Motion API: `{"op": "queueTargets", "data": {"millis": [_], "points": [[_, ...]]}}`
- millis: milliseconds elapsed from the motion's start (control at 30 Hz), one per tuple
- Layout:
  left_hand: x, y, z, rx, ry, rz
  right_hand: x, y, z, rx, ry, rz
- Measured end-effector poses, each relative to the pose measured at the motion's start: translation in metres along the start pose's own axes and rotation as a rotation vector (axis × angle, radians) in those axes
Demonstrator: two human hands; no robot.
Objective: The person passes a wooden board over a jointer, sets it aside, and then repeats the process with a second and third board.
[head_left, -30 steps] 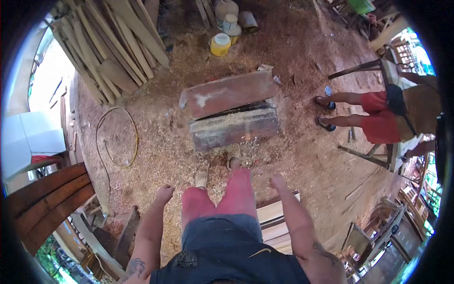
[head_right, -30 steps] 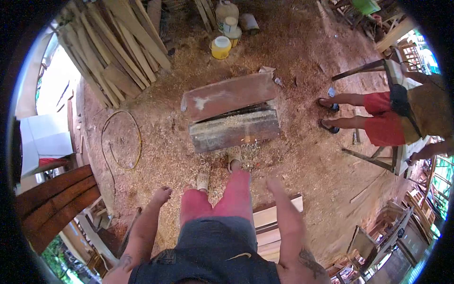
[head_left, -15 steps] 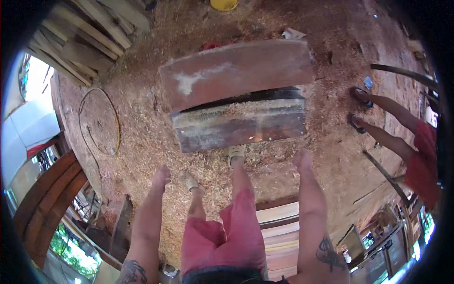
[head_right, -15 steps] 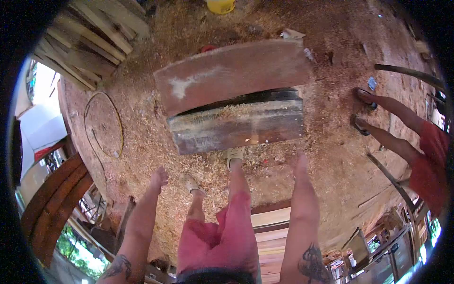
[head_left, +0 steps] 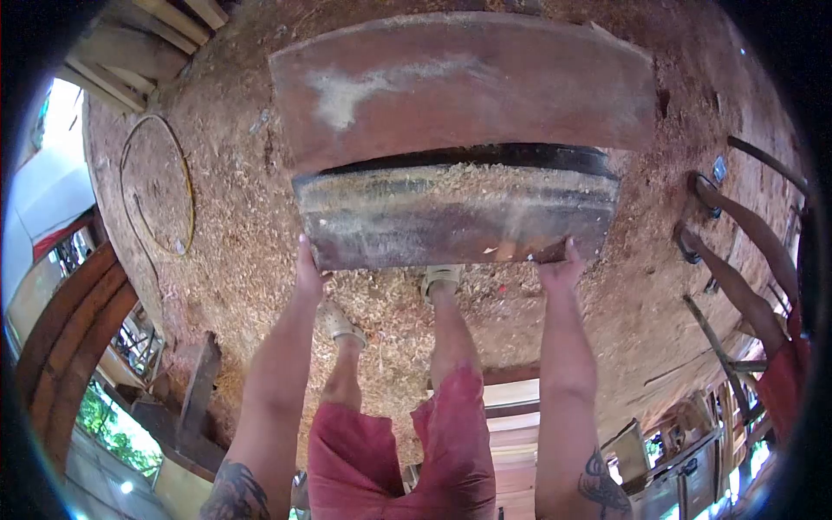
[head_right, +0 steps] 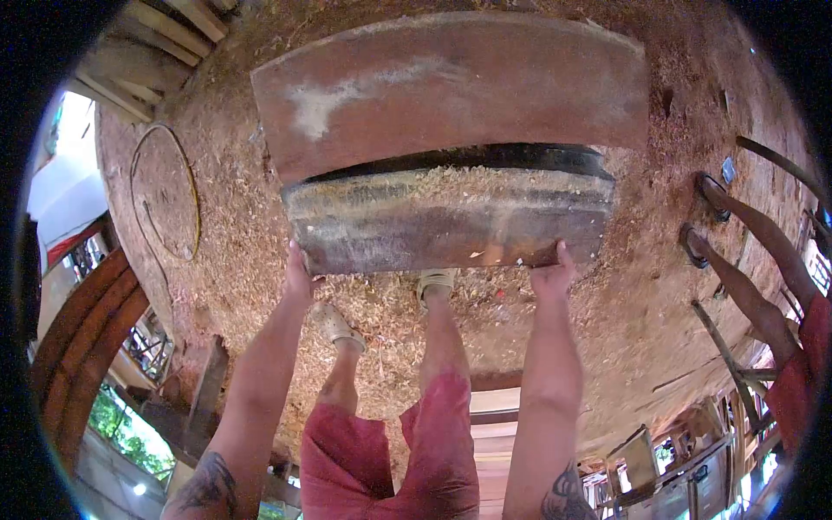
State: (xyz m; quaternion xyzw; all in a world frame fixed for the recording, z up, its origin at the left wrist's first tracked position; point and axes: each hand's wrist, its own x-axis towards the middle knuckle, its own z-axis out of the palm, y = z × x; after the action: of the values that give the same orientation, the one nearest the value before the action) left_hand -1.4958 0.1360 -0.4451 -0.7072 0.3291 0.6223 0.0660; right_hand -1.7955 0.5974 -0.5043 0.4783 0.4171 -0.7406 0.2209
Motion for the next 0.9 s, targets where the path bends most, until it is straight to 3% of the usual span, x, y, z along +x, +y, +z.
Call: {"op": "queueTargets", "data": {"millis": [133, 233, 433, 533, 633, 733, 833, 900], "points": [[0.006, -0.006, -0.017, -0.074, -0.119, 0.084, -0.034, -0.015, 0.018, -0.028, 0.015, 0.066], [-0.038, 0.003, -0.019, 0.053, -0.092, 0.101, -0.058, -0.036, 0.017, -0.153, -0.104, 0.003], [-0.087, 0.034, -0.055, 0.404, -0.115, -0.339, -0.114, -0.082, 0.08, -0.375, 0.025, -0.134], [-0.119, 0.072, -0.05, 0.381, -0.21, -0.328, -0.134, -0.094, 0.12, -0.5, 0.362, -0.136], [-0.145, 0.091, -0.061, 0.406, -0.202, -0.259, -0.137, -0.103, 0.1, -0.486, 0.27, -0.198], [-0.19, 0.111, -0.07, 0.455, -0.146, -0.199, -0.194, -0.114, 0.114, -0.408, 0.261, -0.195], [-0.203, 0.134, -0.079, 0.534, -0.147, -0.299, -0.246, -0.118, 0.162, -0.445, 0.479, -0.15], [-0.177, 0.133, -0.068, 0.415, -0.101, -0.258, -0.217, -0.111, 0.156, -0.444, 0.28, -0.041]]}}
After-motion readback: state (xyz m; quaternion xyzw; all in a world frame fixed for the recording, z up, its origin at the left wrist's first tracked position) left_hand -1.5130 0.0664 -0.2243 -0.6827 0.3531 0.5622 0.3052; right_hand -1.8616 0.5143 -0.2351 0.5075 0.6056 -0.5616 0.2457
